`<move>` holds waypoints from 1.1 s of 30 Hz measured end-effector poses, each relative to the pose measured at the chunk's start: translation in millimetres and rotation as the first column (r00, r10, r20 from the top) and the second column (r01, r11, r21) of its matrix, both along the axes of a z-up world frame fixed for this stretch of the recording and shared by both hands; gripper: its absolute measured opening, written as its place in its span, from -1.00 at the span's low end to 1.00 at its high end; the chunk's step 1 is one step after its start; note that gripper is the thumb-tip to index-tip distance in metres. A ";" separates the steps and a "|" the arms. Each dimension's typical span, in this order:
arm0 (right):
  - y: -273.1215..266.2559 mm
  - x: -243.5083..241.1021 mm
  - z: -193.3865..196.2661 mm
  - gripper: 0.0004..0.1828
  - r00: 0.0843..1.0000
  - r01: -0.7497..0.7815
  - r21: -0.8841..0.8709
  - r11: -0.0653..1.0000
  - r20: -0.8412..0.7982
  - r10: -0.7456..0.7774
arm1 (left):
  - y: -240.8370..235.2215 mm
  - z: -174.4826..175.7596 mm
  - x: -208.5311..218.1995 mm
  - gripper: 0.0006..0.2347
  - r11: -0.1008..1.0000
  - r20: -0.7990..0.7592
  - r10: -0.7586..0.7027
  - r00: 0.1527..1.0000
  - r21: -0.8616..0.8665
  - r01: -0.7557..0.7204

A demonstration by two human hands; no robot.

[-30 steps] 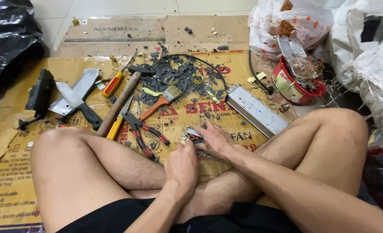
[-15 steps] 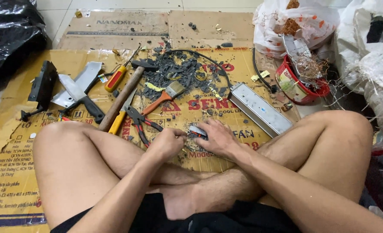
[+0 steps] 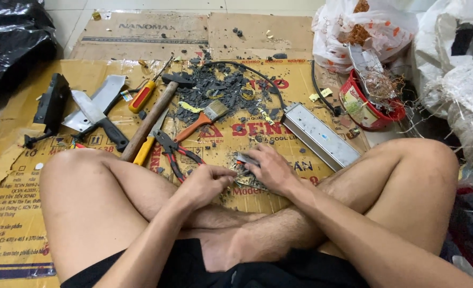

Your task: The person sits on the floor and uses a knife to scrape a small electronic component, removing black material and debris. They also use pliers to pull and separate parts of the component, working over a cardboard sheet covered in scrapings.

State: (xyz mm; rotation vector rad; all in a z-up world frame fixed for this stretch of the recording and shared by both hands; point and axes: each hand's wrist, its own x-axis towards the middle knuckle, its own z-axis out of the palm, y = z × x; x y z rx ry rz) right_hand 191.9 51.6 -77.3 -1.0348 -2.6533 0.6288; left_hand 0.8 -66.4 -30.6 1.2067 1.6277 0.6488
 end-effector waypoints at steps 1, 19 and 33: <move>-1.9 -1.1 4.5 -0.61 0.999 -0.034 0.076 0.997 -0.013 0.035 | -0.9 -0.9 0.8 -0.74 0.999 -0.024 -0.014 1.000 0.040 0.015; 27.3 -44.8 19.1 -0.74 0.923 -0.108 -0.130 0.986 0.356 0.148 | 0.8 -8.5 -8.0 -0.73 0.861 0.239 0.504 0.830 -0.074 -0.503; 12.2 -69.1 9.7 -0.70 0.985 0.168 -0.015 0.986 -0.029 -0.168 | -0.7 -6.6 -8.6 -0.73 0.832 0.382 0.543 0.748 -0.118 -0.543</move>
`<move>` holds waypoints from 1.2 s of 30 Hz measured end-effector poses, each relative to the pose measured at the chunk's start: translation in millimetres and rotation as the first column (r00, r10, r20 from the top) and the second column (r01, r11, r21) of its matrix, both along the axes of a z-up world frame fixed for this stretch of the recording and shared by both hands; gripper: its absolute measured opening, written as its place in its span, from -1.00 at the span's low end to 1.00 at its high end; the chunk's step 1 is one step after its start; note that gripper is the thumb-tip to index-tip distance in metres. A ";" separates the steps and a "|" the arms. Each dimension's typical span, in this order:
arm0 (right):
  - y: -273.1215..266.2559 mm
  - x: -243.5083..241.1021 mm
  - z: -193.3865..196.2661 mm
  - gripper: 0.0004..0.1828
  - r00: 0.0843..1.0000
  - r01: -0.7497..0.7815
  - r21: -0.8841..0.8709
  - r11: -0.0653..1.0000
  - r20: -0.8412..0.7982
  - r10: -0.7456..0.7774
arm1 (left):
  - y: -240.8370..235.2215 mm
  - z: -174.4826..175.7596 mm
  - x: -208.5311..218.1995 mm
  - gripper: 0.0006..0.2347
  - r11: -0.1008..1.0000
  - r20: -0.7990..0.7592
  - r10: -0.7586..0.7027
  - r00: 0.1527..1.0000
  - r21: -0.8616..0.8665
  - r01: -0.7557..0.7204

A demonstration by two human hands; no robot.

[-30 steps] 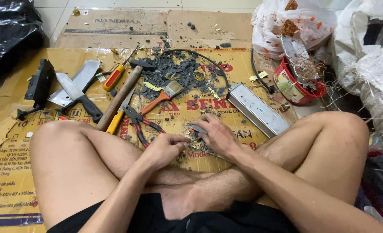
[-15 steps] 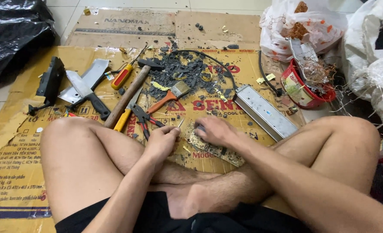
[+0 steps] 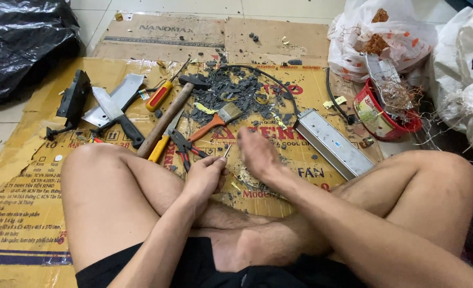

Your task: The person sits on the floor and uses a knife to scrape a small electronic component, removing black material and debris. They also use pliers to pull and separate parts of the component, working over a cardboard sheet covered in scrapings.

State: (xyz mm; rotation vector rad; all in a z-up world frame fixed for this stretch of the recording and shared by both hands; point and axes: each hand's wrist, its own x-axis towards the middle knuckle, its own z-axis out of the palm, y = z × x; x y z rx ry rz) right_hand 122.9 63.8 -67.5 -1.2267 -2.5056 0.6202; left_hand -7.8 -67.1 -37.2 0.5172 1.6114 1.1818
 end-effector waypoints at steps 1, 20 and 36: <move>-1.6 0.5 10.5 -0.68 0.983 0.139 -0.293 0.946 -0.078 -0.168 | -0.1 0.2 -0.1 -0.73 1.000 0.009 0.012 1.000 -0.011 -0.012; 261.7 302.4 -0.7 -0.53 0.436 0.900 -0.046 0.433 0.102 -0.894 | 11.7 8.8 0.7 -0.77 0.993 0.133 0.039 0.990 -0.119 -0.023; 249.5 290.2 -28.8 -0.27 0.572 0.695 0.176 0.697 0.452 -0.685 | 7.8 14.5 2.5 -0.74 0.994 0.143 0.041 0.989 -0.110 -0.025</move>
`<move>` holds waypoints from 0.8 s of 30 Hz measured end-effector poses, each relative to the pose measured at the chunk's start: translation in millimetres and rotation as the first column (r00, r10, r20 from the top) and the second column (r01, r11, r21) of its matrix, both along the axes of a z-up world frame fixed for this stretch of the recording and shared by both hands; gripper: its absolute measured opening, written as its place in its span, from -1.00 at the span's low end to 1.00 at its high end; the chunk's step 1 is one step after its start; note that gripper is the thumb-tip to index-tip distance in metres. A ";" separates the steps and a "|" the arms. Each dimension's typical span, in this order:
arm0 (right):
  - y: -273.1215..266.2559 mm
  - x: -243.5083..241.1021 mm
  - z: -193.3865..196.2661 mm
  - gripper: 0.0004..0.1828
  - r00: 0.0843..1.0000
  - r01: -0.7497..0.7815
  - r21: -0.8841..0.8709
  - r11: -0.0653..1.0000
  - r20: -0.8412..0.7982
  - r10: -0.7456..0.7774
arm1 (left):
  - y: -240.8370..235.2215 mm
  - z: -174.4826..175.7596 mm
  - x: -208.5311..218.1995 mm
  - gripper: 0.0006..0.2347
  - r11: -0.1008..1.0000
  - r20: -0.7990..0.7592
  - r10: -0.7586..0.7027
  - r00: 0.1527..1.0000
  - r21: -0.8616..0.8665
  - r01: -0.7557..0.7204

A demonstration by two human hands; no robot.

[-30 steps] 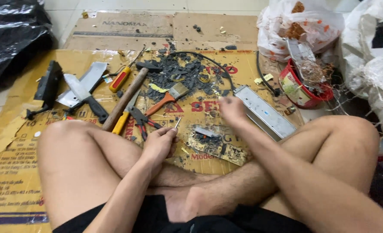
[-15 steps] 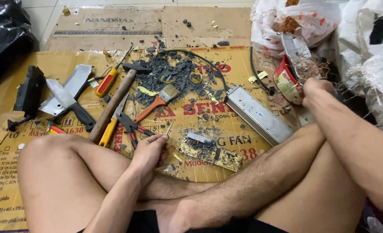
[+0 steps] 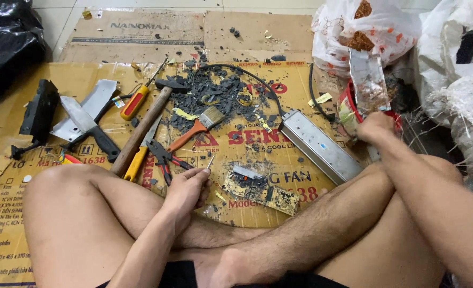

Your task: The person sits on the floor and uses a knife to scrape a small electronic component, removing black material and debris. They also use pliers to pull and separate parts of the component, working over a cardboard sheet covered in scrapings.

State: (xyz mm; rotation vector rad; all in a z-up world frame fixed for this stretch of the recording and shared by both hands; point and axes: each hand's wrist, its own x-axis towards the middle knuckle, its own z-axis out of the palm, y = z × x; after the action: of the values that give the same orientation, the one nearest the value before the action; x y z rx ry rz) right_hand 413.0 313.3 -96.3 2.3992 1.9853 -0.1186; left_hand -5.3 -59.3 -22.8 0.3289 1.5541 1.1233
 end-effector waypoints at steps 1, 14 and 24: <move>-8.8 -6.9 3.1 -0.26 1.000 -0.015 -0.023 1.000 0.009 0.015 | -0.4 0.6 -0.6 -0.74 1.000 -0.008 0.000 1.000 -0.015 0.000; -37.6 -70.5 146.3 -0.21 0.966 -0.235 0.187 0.954 -0.066 0.251 | 3.8 -6.3 -1.2 -0.73 1.000 -0.012 -0.010 1.000 -0.020 0.009; -23.1 -31.4 94.5 -0.40 0.991 -0.132 -0.014 0.991 0.017 0.133 | 2.4 -8.5 0.3 -0.70 0.999 -0.073 -0.023 0.997 -0.047 0.019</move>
State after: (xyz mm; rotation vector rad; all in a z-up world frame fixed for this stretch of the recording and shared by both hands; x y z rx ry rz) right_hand 381.6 290.2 -1.8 2.2446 2.1217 -0.1064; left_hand -5.0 -56.9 -31.3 0.3577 1.6351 1.0674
